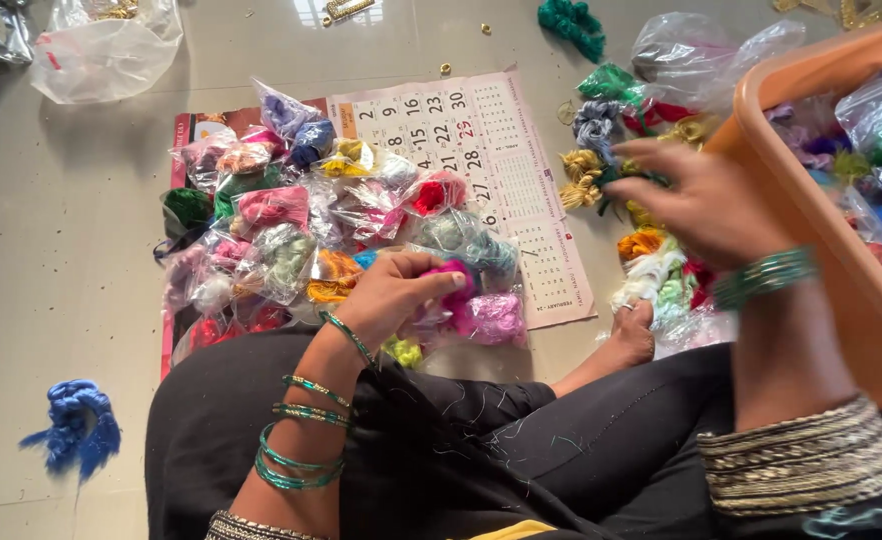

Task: The person picks up colorful silk threads, straightens them by hand, and places them into small plastic bags, sometimes grouping multiple colors together.

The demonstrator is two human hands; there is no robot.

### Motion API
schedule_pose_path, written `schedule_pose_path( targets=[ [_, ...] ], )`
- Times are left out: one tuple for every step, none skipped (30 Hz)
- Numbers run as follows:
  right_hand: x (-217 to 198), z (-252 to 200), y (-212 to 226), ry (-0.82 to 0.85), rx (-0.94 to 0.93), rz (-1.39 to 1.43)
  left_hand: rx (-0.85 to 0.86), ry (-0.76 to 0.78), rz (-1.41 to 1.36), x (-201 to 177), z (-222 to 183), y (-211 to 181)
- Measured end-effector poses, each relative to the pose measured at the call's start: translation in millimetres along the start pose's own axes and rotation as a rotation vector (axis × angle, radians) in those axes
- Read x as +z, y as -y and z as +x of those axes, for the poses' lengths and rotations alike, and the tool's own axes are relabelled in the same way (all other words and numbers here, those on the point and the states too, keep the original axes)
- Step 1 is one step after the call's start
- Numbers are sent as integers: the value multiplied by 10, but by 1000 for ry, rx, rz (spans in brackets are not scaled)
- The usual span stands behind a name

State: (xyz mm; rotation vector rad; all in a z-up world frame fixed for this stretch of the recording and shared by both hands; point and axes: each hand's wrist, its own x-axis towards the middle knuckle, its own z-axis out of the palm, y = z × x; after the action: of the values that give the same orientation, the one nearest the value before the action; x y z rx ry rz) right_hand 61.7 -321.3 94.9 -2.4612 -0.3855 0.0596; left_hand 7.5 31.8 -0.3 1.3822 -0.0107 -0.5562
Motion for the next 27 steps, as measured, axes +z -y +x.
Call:
schedule_pose_path(
  targets=[
    [137,34,168,-1,-2,2,0,-2,2,24,-62,-85],
    [272,68,335,184,-12,191,-26,73,-81,51,-122,-169],
    [400,88,498,366,-18,378,-53,152,-164,86,-177,-251],
    [542,97,505,363,-17,380,-54,154,-162,97,-218,-307],
    [669,105,508,439,-168,392,-73,144,-252,116,-250,-364],
    [797,114,512,516,-318,402,-94,133,-342,135,-283,-422],
    [906,99,454,513,-317,399,-91,137,-341,95,-287,-428],
    [1018,85,400,692,-135,539,-46,132,-345,52,-293,-434],
    [1147,77,360,869,52,678,-1,123,-347,-7,-315,-443],
    [1134,108,230,867,49,678,0,123,-344,-40,-332,-474],
    [1130,148,107,851,99,690,14,67,-396,-80,-359,-500],
    [1131,189,-14,834,148,701,28,12,-447,-124,-388,-525],
    [950,182,94,841,143,699,32,5,-449,-187,-355,-447],
    [770,175,199,702,211,652,89,-25,-366,-251,-321,-367],
    [589,165,301,563,277,605,144,-56,-283,-312,-288,-286],
    [521,138,306,570,273,604,146,-64,-284,-312,-267,-252],
    [438,100,299,512,262,668,111,-72,-183,-299,-228,-219],
    [353,64,285,453,251,732,75,-81,-82,-281,-183,-186],
    [321,51,266,453,253,729,76,-80,-85,-265,-167,-163],
    [288,39,243,420,252,770,0,-97,27,-245,-147,-138],
    [265,29,223,389,250,813,-78,-115,139,-231,-139,-114],
    [250,26,240,392,251,813,-80,-116,137,-227,-136,-103],
    [240,29,262,378,277,799,-90,-97,179,-231,-135,-98],
    [229,33,283,363,304,785,-100,-79,220,-234,-133,-95],
    [224,39,289,364,303,787,-100,-80,222,-248,-120,-84],
    [220,46,294,357,312,786,-116,-106,257,-261,-106,-73],
    [214,43,298,350,323,784,-132,-129,291,-269,-93,-57]
  ],
)
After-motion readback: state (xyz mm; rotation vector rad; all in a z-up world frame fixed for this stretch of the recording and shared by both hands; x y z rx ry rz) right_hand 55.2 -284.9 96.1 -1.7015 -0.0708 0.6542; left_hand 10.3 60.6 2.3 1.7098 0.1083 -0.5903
